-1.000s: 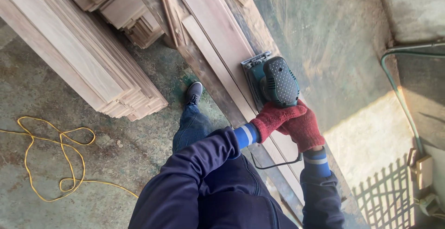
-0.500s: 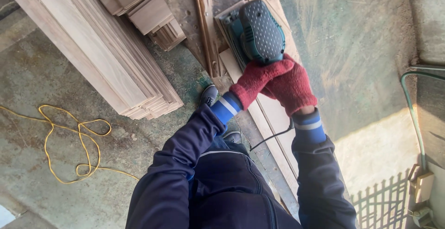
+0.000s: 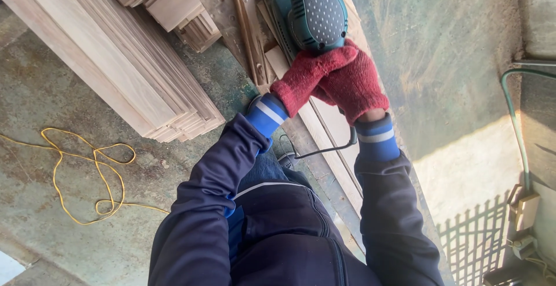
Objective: The recorder is sanding a wooden plank on a workbench using an electric orbital sander followed by manual sanding with a piece of sandpaper.
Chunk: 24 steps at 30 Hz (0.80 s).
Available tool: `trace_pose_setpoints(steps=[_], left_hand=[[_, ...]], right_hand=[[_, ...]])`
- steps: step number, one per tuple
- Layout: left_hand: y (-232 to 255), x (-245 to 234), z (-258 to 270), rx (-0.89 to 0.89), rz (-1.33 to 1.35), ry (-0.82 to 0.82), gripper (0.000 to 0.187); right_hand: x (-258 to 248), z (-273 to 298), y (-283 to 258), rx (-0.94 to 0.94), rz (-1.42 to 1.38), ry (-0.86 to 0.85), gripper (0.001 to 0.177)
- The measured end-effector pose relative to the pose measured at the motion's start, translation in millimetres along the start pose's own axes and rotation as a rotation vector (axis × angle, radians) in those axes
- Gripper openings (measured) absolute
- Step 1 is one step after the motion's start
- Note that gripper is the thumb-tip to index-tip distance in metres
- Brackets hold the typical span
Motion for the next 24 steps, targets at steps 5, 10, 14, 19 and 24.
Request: trace_pose_setpoints(steps=[5, 10, 14, 19, 24], left_hand=[[-60, 15, 34, -0.083, -0.085, 0.002, 0.1], [-128, 32, 80, -0.149, -0.074, -0.022, 0.101], [-196, 52, 105, -0.213, -0.107, -0.034, 0.091], [-293, 72, 129, -0.276, -0.188, -0.058, 0.093], [-393, 88, 165, -0.362, -0.336, -0.116, 0.089]], right_hand=[[8, 64, 19, 0.229, -0.172, -0.047, 0.034], [6, 147, 29, 0.569, -0.463, -0.206, 0.042], [31, 227, 54, 0.684, -0.512, -0.242, 0.047], [67, 327, 89, 0.818, -0.547, -0.243, 0.05], [66, 438, 86, 0.949, -0.561, -0.229, 0.044]])
Point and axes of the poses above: each hand's wrist, its own z-axis away from the middle knuckle, its own x-axis out of the palm, y = z × x, the point moved 5 cm from there along -z, towards the middle knuckle, and after that the axes turned 15 degrees about z, right-handed, at the moved point
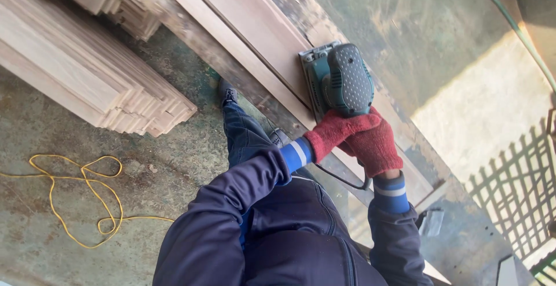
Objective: The recorder is sanding a wooden plank on a workbench using an electric orbital sander followed by manual sanding with a piece of sandpaper.
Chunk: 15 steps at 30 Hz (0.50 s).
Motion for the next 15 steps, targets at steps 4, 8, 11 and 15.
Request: trace_pose_setpoints(steps=[4, 8, 11, 15], left_hand=[[-90, 30, -12, -0.076, -0.042, -0.025, 0.084], [-161, 55, -21, -0.192, -0.091, -0.073, 0.085], [-196, 64, -27, -0.26, -0.14, -0.09, 0.087], [-169, 82, 1, -0.366, -0.309, -0.2, 0.111]], right_hand=[[3, 31, 75, 0.062, -0.031, 0.011, 0.047], [27, 47, 159, 0.208, -0.041, 0.016, 0.043], [49, 43, 219, 0.271, -0.051, 0.026, 0.042], [43, 52, 214, 0.292, -0.096, 0.036, 0.035]])
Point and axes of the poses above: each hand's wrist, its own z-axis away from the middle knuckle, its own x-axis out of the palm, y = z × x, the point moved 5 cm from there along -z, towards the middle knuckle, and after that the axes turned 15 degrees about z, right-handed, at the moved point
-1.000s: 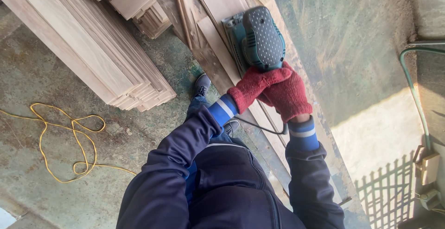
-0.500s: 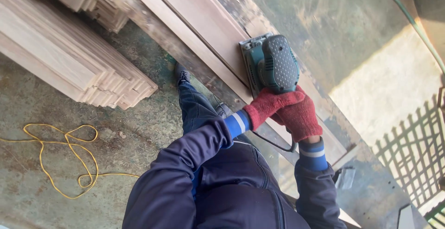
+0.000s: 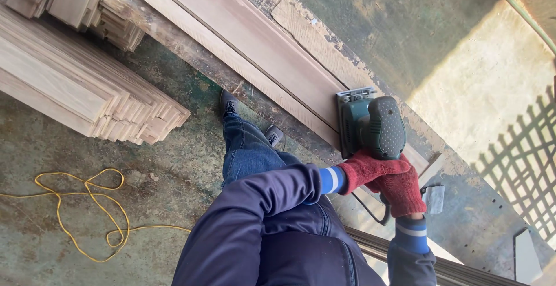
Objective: The recorder is sanding a wooden plank on a workbench using an electric orbital sander followed by manual sanding with a piece of sandpaper.
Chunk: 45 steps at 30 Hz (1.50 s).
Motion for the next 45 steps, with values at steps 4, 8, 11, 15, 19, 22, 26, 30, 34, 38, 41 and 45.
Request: trace_pose_setpoints(steps=[4, 8, 11, 15, 19, 22, 26, 30, 34, 38, 41, 45], left_hand=[[1, -27, -11, 0.21, 0.116, -0.078, 0.084], [38, -66, 5, 0.193, 0.353, 0.137, 0.09], [68, -102, 19, 0.27, 0.466, 0.193, 0.098], [124, -154, 48, 0.418, 0.518, 0.238, 0.099], [180, -205, 81, 0.482, 0.543, 0.258, 0.094], [221, -253, 82, 0.611, 0.581, 0.267, 0.087], [259, -277, 120, 0.707, 0.588, 0.277, 0.085], [287, -269, 155, 0.647, 0.581, 0.37, 0.096], [260, -262, 116, 0.696, 0.583, 0.312, 0.089], [215, -216, 86, 0.623, 0.57, 0.276, 0.086], [170, -166, 75, 0.516, 0.553, 0.256, 0.089], [111, -107, 31, 0.399, 0.453, 0.193, 0.084]], right_hand=[[-4, -6, -37, -0.082, 0.051, -0.003, 0.047], [-7, -6, -107, -0.255, 0.105, 0.019, 0.043], [-13, 9, -165, -0.334, 0.149, 0.012, 0.04], [-1, -26, -233, -0.413, 0.152, 0.009, 0.039], [-5, -23, -324, -0.51, 0.204, 0.037, 0.032], [-3, -28, -387, -0.59, 0.172, 0.08, 0.031], [-8, -27, -453, -0.715, 0.207, 0.145, 0.037], [-4, -52, -474, -0.808, 0.208, 0.115, 0.03], [-8, -54, -438, -0.787, 0.171, 0.055, 0.033], [-17, -38, -365, -0.667, 0.174, 0.063, 0.031], [-24, -29, -291, -0.543, 0.161, 0.019, 0.035], [-25, -24, -201, -0.389, 0.134, -0.008, 0.038]])
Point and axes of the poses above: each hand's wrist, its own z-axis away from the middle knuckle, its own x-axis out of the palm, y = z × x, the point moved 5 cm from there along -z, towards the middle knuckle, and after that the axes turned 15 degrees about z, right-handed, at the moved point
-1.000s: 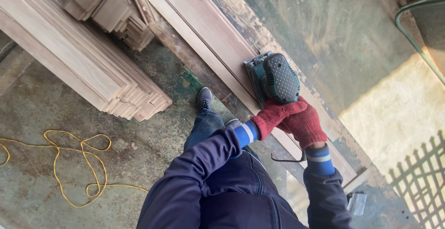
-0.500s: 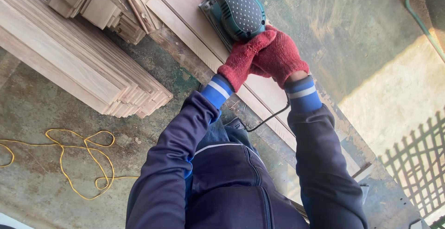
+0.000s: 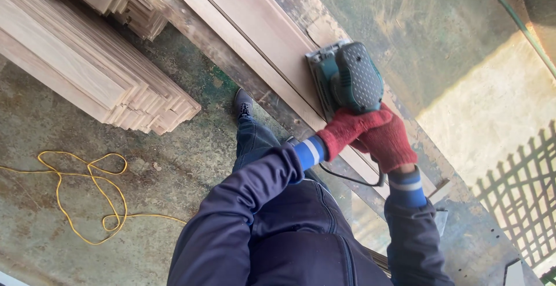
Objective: The recorder is sanding a wooden plank on a workbench using an electric orbital sander followed by manual sanding with a piece of sandpaper.
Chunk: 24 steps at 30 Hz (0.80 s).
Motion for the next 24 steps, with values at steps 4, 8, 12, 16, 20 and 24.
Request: trace_pose_setpoints(steps=[4, 8, 12, 16, 20, 24], left_hand=[[-92, 23, -2, -0.061, -0.102, -0.044, 0.086], [-168, 46, 4, -0.168, -0.13, -0.077, 0.094], [-236, 49, -5, -0.265, -0.157, -0.099, 0.099], [-238, 57, 1, -0.294, -0.219, -0.116, 0.102], [-210, 52, 1, -0.193, -0.195, -0.088, 0.094], [-174, 26, -17, -0.013, -0.111, -0.039, 0.086]], right_hand=[[12, 41, 83, 0.065, 0.019, 0.008, 0.04], [30, 73, 166, 0.191, 0.027, 0.004, 0.04], [40, 105, 210, 0.269, 0.007, 0.006, 0.039], [59, 96, 256, 0.326, -0.157, 0.036, 0.033], [46, 92, 217, 0.243, -0.033, 0.038, 0.046], [30, 77, 157, 0.176, -0.238, 0.035, 0.065]])
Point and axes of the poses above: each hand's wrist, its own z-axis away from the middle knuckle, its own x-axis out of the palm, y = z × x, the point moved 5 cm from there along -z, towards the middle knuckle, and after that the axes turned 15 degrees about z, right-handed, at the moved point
